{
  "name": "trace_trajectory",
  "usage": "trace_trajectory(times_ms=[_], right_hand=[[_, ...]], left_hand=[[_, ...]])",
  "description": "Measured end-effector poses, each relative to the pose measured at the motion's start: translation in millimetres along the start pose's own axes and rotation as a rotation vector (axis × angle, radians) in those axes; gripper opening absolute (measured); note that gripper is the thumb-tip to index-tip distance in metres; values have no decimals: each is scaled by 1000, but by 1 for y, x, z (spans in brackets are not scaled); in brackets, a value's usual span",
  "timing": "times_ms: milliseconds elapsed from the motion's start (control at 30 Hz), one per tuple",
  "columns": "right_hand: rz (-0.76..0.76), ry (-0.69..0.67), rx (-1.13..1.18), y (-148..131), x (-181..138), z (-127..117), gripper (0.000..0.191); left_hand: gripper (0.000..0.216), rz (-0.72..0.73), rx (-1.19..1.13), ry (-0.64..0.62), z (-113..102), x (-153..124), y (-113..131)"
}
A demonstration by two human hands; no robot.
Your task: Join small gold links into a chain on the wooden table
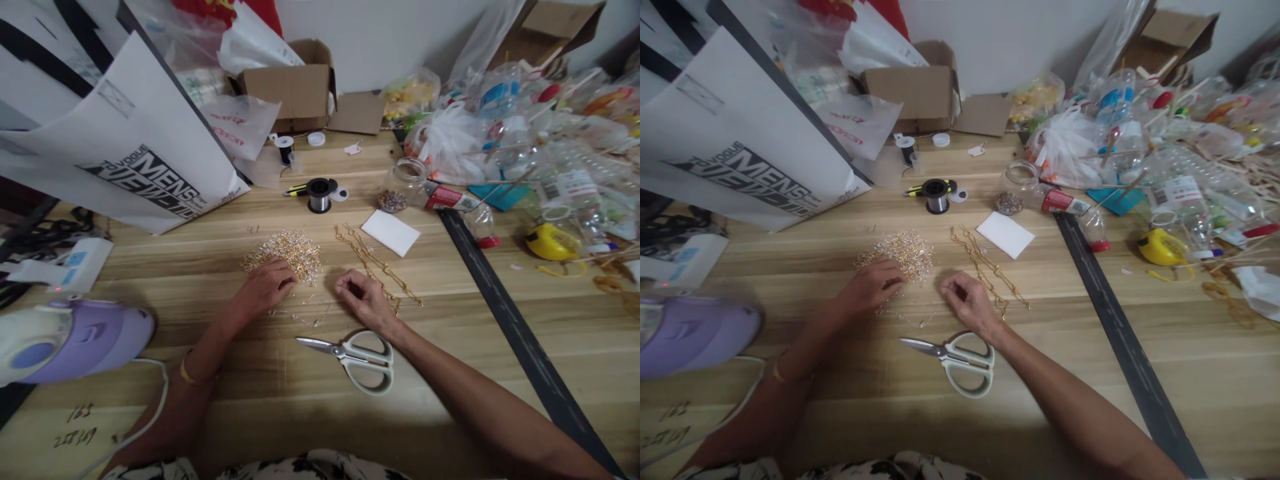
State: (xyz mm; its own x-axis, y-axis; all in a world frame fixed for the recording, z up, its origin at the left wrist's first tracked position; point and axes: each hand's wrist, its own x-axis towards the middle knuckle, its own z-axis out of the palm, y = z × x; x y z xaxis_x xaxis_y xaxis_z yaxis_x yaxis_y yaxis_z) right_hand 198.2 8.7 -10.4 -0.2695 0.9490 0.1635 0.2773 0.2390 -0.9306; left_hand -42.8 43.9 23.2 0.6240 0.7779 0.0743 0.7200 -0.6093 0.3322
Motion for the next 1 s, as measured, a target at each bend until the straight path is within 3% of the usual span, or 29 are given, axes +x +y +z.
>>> trace_trajectory(times_ms=[233, 500, 700, 867, 1000], right_hand=[[18, -5, -7, -2, 0, 0, 12], [5, -2, -14, -2, 0, 1, 12], [-8, -4, -3, -1, 0, 1, 11], [-16, -6, -12, 0, 0, 1, 11], [-7, 1, -13, -1, -1, 1, 12]], left_hand=[[17, -28, -17, 15, -3, 0, 2], [17, 1, -3, 106, 9, 1, 2], [19, -105, 79, 139, 10, 0, 1], [15, -142, -23, 170, 10, 0, -7], [13, -252, -151, 249, 7, 2, -12]])
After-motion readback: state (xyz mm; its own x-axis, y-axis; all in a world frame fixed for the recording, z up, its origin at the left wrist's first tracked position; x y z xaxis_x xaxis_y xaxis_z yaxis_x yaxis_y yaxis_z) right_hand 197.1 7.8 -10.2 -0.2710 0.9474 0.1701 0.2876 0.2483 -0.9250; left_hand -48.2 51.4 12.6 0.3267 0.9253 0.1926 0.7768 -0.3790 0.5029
